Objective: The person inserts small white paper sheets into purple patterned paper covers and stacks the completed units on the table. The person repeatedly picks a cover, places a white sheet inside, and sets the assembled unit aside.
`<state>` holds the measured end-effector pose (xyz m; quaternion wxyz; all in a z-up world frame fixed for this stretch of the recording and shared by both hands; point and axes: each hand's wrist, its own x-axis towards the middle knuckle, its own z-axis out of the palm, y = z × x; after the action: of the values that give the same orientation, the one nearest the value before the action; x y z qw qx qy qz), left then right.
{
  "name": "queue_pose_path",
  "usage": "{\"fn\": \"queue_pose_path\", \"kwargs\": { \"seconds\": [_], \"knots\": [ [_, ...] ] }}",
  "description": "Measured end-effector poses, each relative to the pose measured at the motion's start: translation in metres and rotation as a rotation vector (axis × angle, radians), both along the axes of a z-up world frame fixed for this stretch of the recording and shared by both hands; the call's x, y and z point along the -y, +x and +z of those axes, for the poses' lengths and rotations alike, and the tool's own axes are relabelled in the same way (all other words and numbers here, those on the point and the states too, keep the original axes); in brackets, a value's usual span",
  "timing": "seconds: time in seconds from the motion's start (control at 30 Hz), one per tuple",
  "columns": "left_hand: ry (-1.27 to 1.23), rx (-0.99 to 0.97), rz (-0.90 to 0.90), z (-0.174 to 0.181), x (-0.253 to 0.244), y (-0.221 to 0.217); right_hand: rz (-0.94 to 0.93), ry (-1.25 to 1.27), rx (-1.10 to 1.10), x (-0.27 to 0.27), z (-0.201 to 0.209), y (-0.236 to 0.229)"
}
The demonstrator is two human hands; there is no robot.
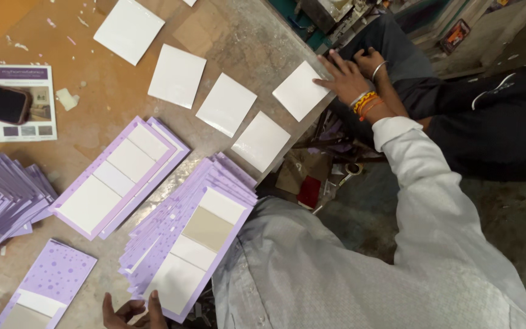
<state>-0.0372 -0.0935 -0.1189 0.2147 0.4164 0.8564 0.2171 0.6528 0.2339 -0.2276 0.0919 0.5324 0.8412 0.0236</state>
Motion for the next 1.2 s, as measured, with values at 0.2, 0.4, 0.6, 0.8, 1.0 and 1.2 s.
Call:
{"fn": "queue_pose_path", "kwargs": {
  "seconds": [0.2,0.4,0.6,0.8,1.0,1.2],
  "knots": [
    [0.008,0.107,-0.098,0.009,-0.040,0.032,-0.073,-0.161,0.016,-0.019,0.099,-0.025],
    [0.140,0.269,-0.137,0.014,-0.063,0.077,-0.066,-0.329,-0.568,-0.015,0.205,-0.055],
    [0.155,0.463,-0.267,0.045,-0.091,0.123,-0.094,-0.261,-0.523,0.016,0.267,-0.087],
    [0.094,0.683,-0.367,0.079,-0.107,0.157,0.037,-0.266,-0.902,0.052,0.289,-0.128],
    [0.042,0.899,-0.471,0.086,-0.105,0.176,-0.046,-0.107,-1.246,0.091,0.256,-0.198],
    [0.193,1.153,-0.280,0.087,-0.094,0.194,-0.223,-0.163,-1.429,0.125,0.237,-0.269]
  ]
}}
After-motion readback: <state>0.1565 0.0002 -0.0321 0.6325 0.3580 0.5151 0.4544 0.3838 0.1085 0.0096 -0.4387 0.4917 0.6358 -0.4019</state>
